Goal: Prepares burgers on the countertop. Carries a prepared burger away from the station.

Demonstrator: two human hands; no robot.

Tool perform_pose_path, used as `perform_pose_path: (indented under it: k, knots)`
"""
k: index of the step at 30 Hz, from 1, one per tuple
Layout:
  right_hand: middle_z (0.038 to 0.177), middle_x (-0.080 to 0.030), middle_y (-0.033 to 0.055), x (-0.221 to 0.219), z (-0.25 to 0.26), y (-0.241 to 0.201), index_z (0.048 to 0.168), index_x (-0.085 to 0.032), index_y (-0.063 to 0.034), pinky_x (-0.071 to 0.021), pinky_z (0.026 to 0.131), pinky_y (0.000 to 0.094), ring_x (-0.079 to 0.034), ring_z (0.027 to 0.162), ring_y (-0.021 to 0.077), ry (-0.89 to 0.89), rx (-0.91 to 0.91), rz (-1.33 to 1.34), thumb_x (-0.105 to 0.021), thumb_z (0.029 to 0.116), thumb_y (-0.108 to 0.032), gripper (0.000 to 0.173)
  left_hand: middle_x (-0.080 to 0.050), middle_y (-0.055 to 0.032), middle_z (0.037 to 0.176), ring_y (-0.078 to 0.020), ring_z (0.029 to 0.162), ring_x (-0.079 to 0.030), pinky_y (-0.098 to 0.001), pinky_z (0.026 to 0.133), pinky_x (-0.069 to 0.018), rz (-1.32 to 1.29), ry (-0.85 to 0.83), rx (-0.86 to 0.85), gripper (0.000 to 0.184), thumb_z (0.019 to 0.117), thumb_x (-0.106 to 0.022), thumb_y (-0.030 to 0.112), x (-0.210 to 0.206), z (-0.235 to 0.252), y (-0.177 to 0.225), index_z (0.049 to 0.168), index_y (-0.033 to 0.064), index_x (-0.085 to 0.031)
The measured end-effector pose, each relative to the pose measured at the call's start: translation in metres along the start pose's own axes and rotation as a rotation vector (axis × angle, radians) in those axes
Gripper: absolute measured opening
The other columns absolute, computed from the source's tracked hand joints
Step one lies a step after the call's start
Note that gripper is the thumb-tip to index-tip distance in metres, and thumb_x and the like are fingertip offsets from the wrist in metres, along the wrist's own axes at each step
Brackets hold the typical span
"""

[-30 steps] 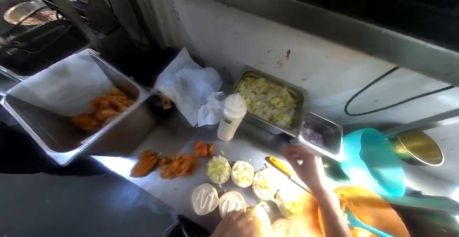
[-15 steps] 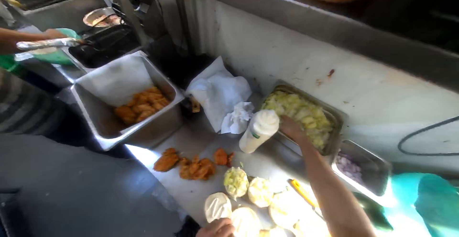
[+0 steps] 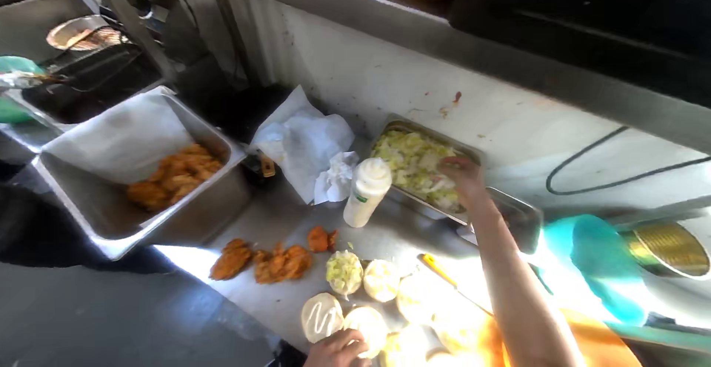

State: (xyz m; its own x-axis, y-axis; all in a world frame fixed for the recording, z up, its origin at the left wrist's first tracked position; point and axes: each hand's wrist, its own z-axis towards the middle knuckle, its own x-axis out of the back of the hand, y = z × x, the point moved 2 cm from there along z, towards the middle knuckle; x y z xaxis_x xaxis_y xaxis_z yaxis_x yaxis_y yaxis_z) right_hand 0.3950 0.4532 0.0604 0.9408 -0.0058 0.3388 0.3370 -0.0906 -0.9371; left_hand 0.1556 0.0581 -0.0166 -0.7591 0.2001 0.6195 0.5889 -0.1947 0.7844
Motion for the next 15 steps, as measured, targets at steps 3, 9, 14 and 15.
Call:
perform_pose_path:
  k: [3,9,14,15]
  knots:
    - [0.105,-0.066,0.0090,0.020,-0.031,-0.011,0.120,-0.064,-0.0029,-0.0589,0.073,0.0324,-0.066,0.080,0.0129,0.021,-0.035,0.132,-0.067,0.0959,-0.008,0.025,-0.073,-0.0075,0.120,-0.0227,0.107,-0.071,-0.0417,0.090,-0.0594,-0.023,-0.075,0.007,0.023,0.0993,-0.066,0.027,0.002,0.008,0.005,0.111,0.0116,-0.078]
    - [0.090,-0.072,0.0044,0.056,-0.163,0.000,0.112,-0.066,-0.0066,-0.0617,0.065,0.0311,-0.070,0.073,0.0130,-0.037,0.037,0.171,-0.061,0.0967,-0.004,0.016,-0.071,-0.0074,0.125,-0.0227,0.114,-0.069,-0.0439,0.097,-0.0563,-0.059,-0.231,-0.019,0.029,0.1018,-0.060,0.032,-0.015,0.033,0.017,0.118,0.0121,-0.075]
    - [0.093,-0.072,0.0089,0.057,-0.285,0.066,0.106,-0.069,-0.0019,-0.0610,0.071,0.0358,-0.070,0.079,0.0181,-0.052,-0.124,0.085,-0.065,0.0914,-0.008,0.016,-0.070,-0.0112,0.126,-0.0266,0.115,-0.068,-0.0456,0.098,-0.0543,-0.076,-0.397,-0.085,0.032,0.1029,-0.058,0.031,-0.042,0.057,0.038,0.120,0.0086,-0.073]
    - [0.097,-0.073,0.0073,0.055,-0.305,0.081,0.105,-0.070,-0.0018,-0.0613,0.074,0.0344,-0.071,0.083,0.0159,-0.032,-0.111,0.032,-0.067,0.0905,-0.009,0.016,-0.070,-0.0117,0.125,-0.0271,0.114,-0.068,-0.0458,0.097,-0.0547,-0.073,-0.406,-0.107,0.032,0.1025,-0.058,0.030,-0.048,0.060,0.042,0.120,0.0081,-0.073]
